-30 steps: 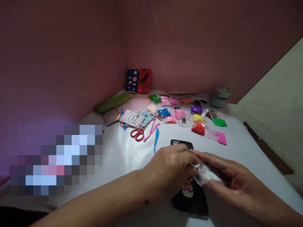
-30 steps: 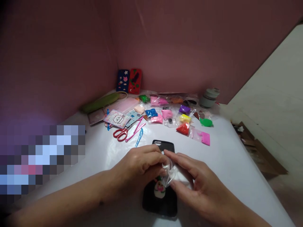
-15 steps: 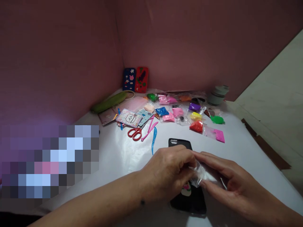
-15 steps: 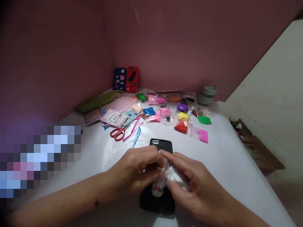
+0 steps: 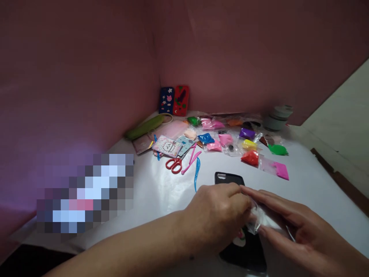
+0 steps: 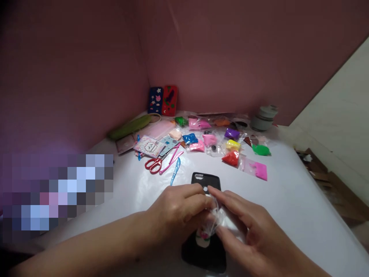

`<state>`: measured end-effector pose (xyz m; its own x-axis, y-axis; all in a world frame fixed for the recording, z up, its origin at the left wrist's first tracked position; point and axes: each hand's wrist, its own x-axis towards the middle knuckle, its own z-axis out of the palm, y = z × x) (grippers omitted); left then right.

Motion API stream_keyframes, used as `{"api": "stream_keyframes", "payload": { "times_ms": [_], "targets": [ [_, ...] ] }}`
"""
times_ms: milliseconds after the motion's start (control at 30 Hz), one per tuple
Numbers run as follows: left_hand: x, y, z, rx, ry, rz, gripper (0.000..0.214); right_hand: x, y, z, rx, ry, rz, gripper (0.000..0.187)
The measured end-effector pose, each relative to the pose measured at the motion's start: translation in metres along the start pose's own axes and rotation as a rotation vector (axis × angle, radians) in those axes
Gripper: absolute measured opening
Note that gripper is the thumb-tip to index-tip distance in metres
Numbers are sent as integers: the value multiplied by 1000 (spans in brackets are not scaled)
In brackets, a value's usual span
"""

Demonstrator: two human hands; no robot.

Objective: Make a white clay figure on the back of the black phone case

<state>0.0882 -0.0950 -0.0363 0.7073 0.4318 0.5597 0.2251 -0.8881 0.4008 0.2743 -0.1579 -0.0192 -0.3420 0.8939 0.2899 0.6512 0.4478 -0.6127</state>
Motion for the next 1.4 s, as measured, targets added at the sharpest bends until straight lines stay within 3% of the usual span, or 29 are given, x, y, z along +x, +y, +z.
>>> {"api": "stream_keyframes", "payload": {
  "times_ms": [167, 467, 800, 1133, 1400],
  "targets": [
    [-1, 2, 1, 30, -12, 28, 23, -5, 7, 2, -21, 3, 27, 52],
    [1, 6, 2, 54, 170, 20, 17, -7, 12, 4, -2, 6, 51, 47],
    [-1, 4, -2, 76, -38, 32, 24, -9, 12, 4, -39, 52, 66, 48],
    [0, 4, 0, 5, 32, 12, 21, -8, 12, 4, -39, 22, 106, 45],
    [2, 4, -4, 5, -6, -41, 19, -6, 7, 4, 24, 15, 128, 43]
  ]
}}
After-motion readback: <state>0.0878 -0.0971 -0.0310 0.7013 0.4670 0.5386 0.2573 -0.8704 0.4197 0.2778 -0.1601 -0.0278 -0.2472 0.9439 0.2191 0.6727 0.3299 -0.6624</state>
